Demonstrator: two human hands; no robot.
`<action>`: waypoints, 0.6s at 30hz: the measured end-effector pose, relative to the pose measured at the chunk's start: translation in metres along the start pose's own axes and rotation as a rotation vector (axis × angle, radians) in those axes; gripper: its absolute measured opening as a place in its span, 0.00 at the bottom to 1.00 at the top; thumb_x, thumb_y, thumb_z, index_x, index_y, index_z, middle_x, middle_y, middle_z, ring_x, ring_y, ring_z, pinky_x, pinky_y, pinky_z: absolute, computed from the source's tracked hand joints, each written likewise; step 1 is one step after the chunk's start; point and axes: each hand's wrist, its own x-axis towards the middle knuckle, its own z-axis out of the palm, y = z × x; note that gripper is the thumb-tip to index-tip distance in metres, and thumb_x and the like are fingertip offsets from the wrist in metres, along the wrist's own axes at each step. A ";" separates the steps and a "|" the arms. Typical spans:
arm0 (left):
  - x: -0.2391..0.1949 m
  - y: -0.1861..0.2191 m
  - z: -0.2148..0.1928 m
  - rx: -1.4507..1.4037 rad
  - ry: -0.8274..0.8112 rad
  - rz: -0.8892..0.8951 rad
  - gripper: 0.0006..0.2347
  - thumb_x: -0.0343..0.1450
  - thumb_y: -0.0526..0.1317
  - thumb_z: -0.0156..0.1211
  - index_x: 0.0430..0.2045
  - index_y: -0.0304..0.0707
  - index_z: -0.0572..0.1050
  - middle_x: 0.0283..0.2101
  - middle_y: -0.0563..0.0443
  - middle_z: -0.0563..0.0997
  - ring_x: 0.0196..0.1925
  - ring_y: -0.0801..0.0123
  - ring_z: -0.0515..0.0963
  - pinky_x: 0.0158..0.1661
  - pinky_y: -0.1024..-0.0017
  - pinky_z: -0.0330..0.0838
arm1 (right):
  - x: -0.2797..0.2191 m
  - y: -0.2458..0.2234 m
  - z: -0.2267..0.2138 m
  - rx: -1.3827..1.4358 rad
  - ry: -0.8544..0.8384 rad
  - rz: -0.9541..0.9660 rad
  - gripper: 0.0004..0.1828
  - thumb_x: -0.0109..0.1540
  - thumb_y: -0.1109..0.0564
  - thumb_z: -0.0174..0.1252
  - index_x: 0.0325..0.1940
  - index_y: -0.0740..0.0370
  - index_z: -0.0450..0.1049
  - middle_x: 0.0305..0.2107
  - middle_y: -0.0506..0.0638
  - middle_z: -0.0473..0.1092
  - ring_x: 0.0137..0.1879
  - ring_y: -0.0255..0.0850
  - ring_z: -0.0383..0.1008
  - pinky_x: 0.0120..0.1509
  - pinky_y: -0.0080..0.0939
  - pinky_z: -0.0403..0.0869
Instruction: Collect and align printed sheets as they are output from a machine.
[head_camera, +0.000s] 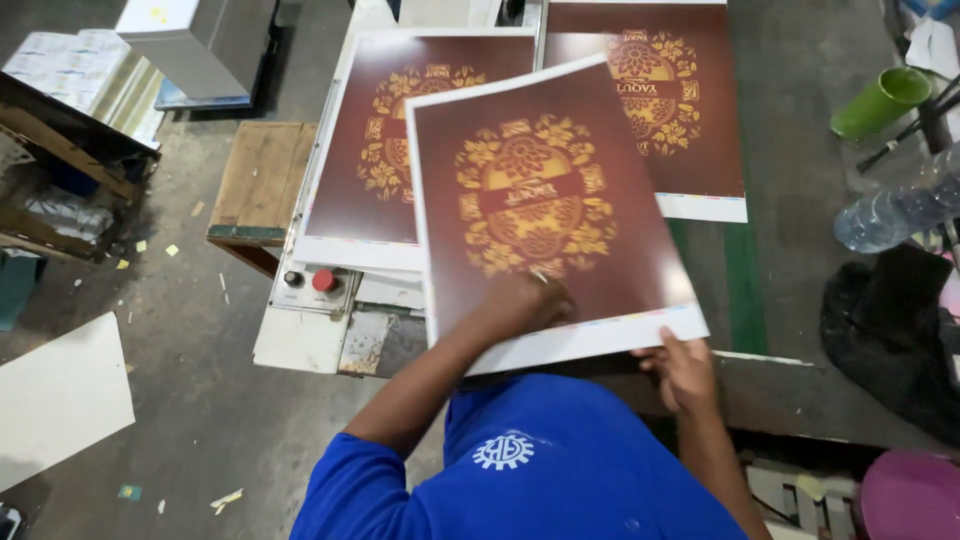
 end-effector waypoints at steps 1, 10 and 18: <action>-0.006 -0.033 0.005 0.006 0.002 0.002 0.05 0.65 0.43 0.63 0.26 0.46 0.82 0.28 0.44 0.84 0.29 0.49 0.83 0.28 0.54 0.74 | -0.003 -0.006 -0.006 0.003 -0.004 -0.004 0.13 0.71 0.53 0.53 0.55 0.65 0.69 0.35 0.54 0.76 0.34 0.40 0.78 0.32 0.37 0.74; -0.017 -0.118 -0.038 0.494 -0.228 -0.155 0.32 0.58 0.55 0.73 0.51 0.34 0.73 0.62 0.36 0.72 0.64 0.45 0.68 0.57 0.49 0.64 | -0.015 -0.008 -0.107 0.052 0.287 -0.189 0.14 0.74 0.57 0.55 0.62 0.64 0.66 0.37 0.53 0.74 0.33 0.40 0.75 0.33 0.38 0.72; -0.023 -0.129 -0.055 0.432 -0.341 -0.223 0.16 0.68 0.46 0.65 0.47 0.40 0.79 0.50 0.41 0.81 0.49 0.48 0.81 0.47 0.54 0.75 | -0.037 0.010 -0.170 0.012 0.400 -0.134 0.12 0.75 0.58 0.55 0.60 0.67 0.67 0.41 0.54 0.74 0.37 0.43 0.76 0.36 0.40 0.75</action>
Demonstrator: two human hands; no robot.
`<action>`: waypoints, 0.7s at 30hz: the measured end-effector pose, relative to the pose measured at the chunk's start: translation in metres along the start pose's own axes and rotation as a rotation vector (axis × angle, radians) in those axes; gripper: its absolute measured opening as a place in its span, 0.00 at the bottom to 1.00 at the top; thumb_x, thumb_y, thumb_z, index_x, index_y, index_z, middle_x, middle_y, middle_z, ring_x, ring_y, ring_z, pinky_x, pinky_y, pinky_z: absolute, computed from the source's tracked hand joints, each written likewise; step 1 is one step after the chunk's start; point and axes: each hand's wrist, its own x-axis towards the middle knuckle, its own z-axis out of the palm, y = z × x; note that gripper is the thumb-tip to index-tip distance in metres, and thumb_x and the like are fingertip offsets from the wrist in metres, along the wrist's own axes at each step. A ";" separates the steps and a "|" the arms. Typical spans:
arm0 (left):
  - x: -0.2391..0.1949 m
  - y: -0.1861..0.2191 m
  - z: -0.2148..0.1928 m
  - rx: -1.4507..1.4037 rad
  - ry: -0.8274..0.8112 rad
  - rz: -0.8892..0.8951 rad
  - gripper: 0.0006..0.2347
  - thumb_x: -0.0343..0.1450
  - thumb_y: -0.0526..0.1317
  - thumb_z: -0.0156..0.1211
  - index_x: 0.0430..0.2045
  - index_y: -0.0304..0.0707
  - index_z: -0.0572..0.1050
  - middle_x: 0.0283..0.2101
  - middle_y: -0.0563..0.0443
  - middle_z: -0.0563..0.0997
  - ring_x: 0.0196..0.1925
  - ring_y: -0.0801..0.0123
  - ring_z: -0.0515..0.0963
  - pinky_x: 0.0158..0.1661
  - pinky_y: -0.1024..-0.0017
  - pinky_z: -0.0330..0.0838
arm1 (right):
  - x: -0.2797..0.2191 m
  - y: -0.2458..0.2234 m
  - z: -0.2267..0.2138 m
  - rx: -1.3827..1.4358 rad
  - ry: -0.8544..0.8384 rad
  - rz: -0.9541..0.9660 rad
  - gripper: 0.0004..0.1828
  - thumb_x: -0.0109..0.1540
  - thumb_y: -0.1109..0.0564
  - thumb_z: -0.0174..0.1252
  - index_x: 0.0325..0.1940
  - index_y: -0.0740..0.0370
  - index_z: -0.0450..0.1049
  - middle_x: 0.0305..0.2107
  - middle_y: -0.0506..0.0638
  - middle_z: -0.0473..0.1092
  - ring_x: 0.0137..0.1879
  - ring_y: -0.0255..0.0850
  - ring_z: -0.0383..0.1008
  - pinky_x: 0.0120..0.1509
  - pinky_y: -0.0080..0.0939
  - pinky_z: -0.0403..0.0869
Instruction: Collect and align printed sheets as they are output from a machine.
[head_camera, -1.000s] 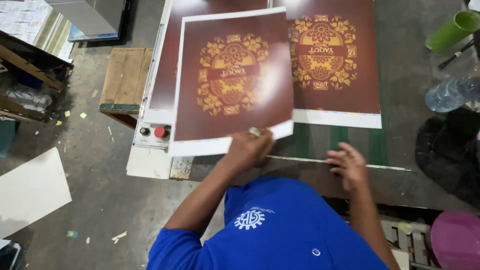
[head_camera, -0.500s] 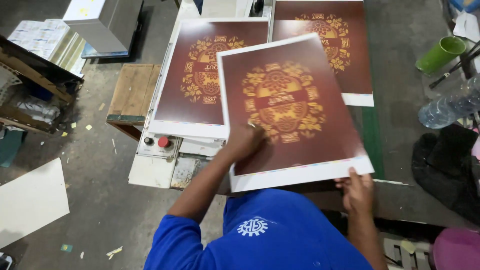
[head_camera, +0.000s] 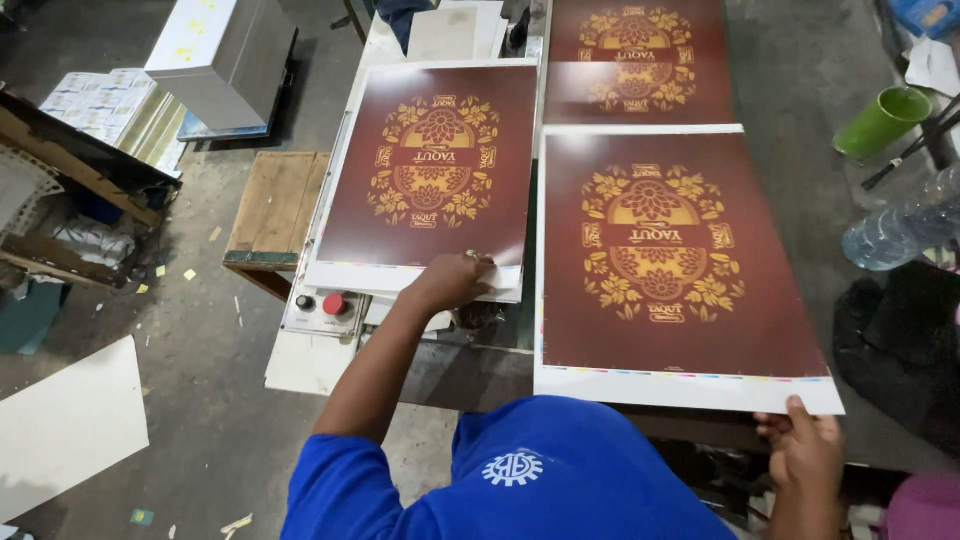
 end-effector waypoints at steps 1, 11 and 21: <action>-0.002 -0.008 0.002 0.000 -0.001 0.003 0.16 0.68 0.46 0.65 0.47 0.40 0.79 0.50 0.41 0.81 0.49 0.48 0.81 0.47 0.54 0.75 | 0.001 -0.001 -0.004 0.001 0.003 0.000 0.12 0.75 0.58 0.55 0.60 0.67 0.67 0.41 0.54 0.74 0.37 0.43 0.76 0.36 0.40 0.75; -0.053 0.063 -0.081 0.046 0.632 -0.105 0.06 0.74 0.34 0.61 0.43 0.37 0.79 0.22 0.41 0.78 0.24 0.51 0.79 0.26 0.55 0.70 | -0.028 -0.013 0.010 -0.078 -0.019 -0.045 0.14 0.77 0.59 0.52 0.66 0.66 0.65 0.42 0.53 0.74 0.38 0.40 0.76 0.37 0.38 0.75; -0.062 0.056 -0.024 -0.097 0.645 -0.051 0.10 0.71 0.33 0.60 0.45 0.36 0.79 0.23 0.40 0.78 0.24 0.48 0.79 0.27 0.54 0.70 | 0.056 -0.001 0.093 -0.083 -0.168 -0.049 0.16 0.81 0.54 0.51 0.66 0.69 0.65 0.42 0.54 0.75 0.39 0.40 0.78 0.37 0.38 0.75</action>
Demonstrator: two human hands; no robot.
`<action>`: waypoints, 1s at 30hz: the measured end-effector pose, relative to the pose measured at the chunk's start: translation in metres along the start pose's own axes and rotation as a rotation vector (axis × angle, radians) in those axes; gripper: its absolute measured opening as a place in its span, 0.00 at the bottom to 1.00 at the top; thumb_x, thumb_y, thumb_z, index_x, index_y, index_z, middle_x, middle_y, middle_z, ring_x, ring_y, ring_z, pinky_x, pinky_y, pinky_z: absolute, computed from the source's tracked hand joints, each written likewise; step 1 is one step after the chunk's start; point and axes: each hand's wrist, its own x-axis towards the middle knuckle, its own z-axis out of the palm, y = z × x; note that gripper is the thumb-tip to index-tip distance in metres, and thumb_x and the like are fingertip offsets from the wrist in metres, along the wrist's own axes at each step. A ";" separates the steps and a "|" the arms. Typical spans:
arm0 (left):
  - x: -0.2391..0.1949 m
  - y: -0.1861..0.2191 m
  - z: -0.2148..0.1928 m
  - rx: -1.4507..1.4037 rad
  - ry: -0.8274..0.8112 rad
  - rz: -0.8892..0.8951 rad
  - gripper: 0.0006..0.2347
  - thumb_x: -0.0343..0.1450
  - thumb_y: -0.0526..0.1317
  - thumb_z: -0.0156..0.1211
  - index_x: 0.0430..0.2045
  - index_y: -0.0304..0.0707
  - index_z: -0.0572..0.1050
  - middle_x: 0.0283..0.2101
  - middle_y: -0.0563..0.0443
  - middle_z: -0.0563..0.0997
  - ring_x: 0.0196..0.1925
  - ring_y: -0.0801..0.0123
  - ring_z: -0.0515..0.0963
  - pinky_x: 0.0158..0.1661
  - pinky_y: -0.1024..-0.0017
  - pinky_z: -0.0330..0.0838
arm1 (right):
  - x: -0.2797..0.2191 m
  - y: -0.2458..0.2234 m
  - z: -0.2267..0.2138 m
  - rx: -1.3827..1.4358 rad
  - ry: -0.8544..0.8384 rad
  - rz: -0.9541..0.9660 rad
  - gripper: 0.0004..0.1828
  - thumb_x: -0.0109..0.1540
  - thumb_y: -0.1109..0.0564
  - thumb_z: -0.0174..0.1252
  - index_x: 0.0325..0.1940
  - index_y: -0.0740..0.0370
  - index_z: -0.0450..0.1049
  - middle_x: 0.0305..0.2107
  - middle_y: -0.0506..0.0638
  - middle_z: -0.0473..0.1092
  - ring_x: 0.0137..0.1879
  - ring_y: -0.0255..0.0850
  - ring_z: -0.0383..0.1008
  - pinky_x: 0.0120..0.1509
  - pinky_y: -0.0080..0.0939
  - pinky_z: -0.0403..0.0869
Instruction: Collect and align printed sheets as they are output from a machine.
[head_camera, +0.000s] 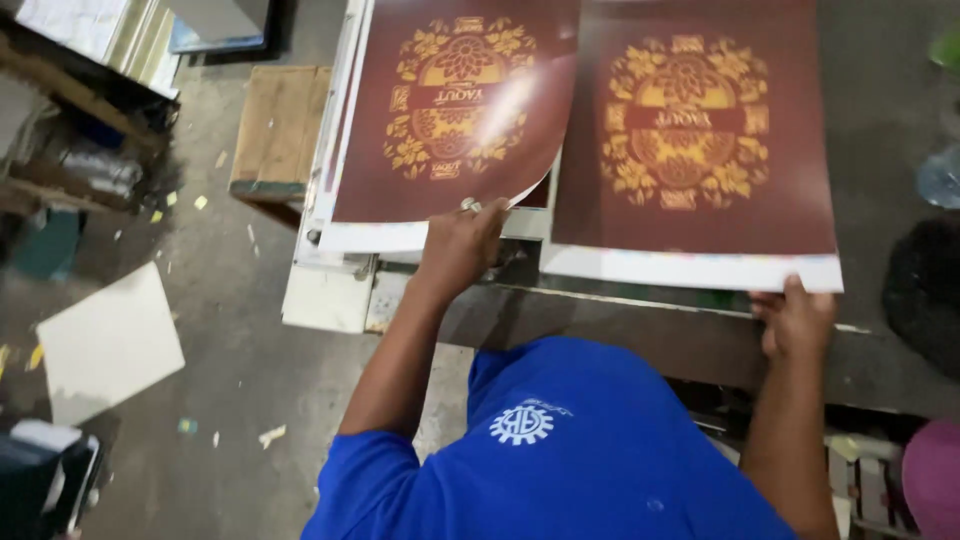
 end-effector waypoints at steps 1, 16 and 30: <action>0.002 0.004 0.009 -0.026 0.000 0.022 0.10 0.71 0.33 0.60 0.45 0.36 0.79 0.23 0.40 0.78 0.24 0.48 0.79 0.27 0.54 0.70 | 0.003 -0.011 0.006 -0.006 0.031 -0.014 0.16 0.81 0.54 0.51 0.66 0.69 0.65 0.42 0.54 0.75 0.39 0.40 0.78 0.37 0.38 0.75; 0.008 0.101 0.065 -0.185 -0.037 0.221 0.10 0.69 0.38 0.60 0.41 0.32 0.74 0.31 0.42 0.80 0.31 0.51 0.82 0.32 0.55 0.74 | -0.082 -0.043 0.141 -0.074 -0.612 0.214 0.30 0.65 0.49 0.54 0.71 0.57 0.61 0.49 0.54 0.78 0.47 0.39 0.81 0.39 0.34 0.76; 0.032 -0.029 0.095 -0.054 -0.419 -0.063 0.09 0.76 0.46 0.57 0.42 0.46 0.81 0.46 0.45 0.85 0.47 0.51 0.85 0.49 0.56 0.78 | -0.063 -0.012 0.050 0.207 0.050 -0.014 0.16 0.71 0.60 0.53 0.64 0.60 0.66 0.43 0.49 0.73 0.38 0.37 0.73 0.32 0.37 0.73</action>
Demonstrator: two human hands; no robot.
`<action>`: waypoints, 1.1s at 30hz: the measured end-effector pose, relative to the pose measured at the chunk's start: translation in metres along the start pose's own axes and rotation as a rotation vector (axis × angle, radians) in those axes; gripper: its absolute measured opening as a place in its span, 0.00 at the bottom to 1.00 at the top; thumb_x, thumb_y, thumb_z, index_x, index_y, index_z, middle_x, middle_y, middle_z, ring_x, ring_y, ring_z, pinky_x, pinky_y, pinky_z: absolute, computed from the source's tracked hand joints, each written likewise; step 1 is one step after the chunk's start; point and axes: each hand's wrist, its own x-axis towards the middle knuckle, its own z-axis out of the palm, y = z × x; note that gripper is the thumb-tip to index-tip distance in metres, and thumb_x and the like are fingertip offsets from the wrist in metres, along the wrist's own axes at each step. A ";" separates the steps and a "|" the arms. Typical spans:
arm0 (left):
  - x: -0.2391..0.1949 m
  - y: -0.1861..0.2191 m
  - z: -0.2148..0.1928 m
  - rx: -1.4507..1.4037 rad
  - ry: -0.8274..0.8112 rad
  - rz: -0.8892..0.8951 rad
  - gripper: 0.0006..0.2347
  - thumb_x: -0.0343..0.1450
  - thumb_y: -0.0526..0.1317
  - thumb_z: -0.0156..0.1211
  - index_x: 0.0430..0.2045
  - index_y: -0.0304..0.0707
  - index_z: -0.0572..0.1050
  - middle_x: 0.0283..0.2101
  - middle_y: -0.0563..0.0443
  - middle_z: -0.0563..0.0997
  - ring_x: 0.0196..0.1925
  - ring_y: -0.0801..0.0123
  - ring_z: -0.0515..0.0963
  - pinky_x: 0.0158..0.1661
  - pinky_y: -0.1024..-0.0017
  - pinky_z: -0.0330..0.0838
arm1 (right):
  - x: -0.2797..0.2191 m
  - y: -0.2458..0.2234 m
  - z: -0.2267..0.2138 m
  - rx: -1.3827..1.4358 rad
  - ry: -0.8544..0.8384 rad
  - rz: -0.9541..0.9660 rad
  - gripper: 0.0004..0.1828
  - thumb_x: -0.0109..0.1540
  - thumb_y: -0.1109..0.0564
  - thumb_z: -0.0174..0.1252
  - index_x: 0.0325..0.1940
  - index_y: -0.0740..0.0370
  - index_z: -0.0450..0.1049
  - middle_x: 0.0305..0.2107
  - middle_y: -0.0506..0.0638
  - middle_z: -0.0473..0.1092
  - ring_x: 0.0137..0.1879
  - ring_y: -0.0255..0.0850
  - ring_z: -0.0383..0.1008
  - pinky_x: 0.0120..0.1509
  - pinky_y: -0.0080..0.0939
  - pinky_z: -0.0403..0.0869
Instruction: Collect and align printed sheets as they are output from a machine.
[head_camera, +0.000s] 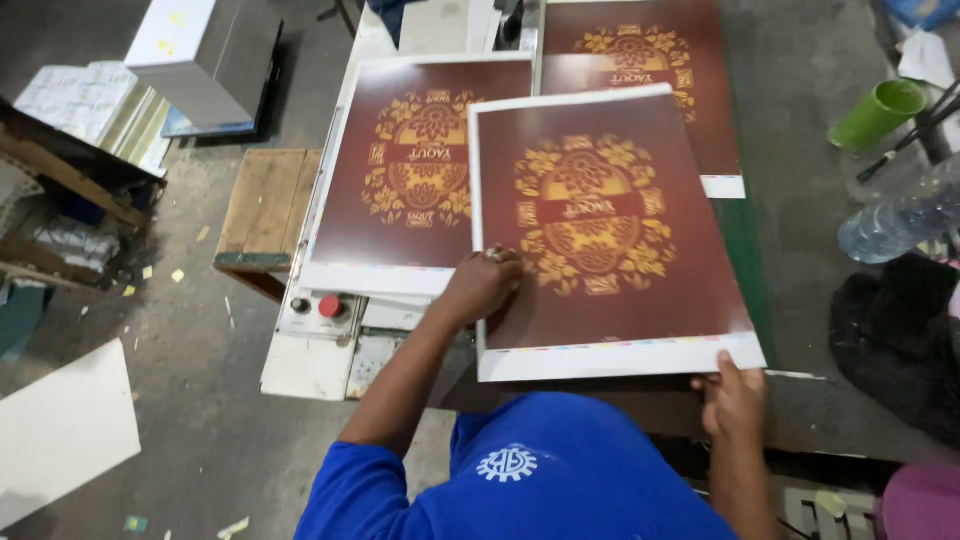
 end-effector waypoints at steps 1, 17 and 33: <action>0.001 -0.003 -0.006 0.004 0.002 0.010 0.09 0.76 0.46 0.57 0.42 0.46 0.81 0.46 0.45 0.85 0.47 0.51 0.85 0.49 0.56 0.78 | 0.002 0.000 -0.012 0.006 0.004 -0.008 0.16 0.71 0.60 0.53 0.64 0.60 0.66 0.43 0.49 0.73 0.38 0.37 0.73 0.32 0.37 0.73; -0.016 -0.038 -0.046 0.116 0.055 0.076 0.07 0.74 0.39 0.58 0.43 0.45 0.80 0.30 0.40 0.80 0.31 0.49 0.81 0.31 0.53 0.73 | -0.028 -0.031 -0.110 -0.186 0.175 0.039 0.21 0.73 0.60 0.54 0.70 0.62 0.65 0.47 0.51 0.72 0.41 0.39 0.74 0.34 0.40 0.72; -0.054 0.041 -0.080 0.081 0.460 0.066 0.08 0.72 0.32 0.60 0.45 0.37 0.78 0.24 0.42 0.78 0.25 0.53 0.80 0.27 0.57 0.71 | 0.070 -0.015 -0.029 -0.248 0.096 0.034 0.17 0.73 0.60 0.51 0.67 0.64 0.64 0.47 0.53 0.74 0.39 0.40 0.76 0.33 0.38 0.75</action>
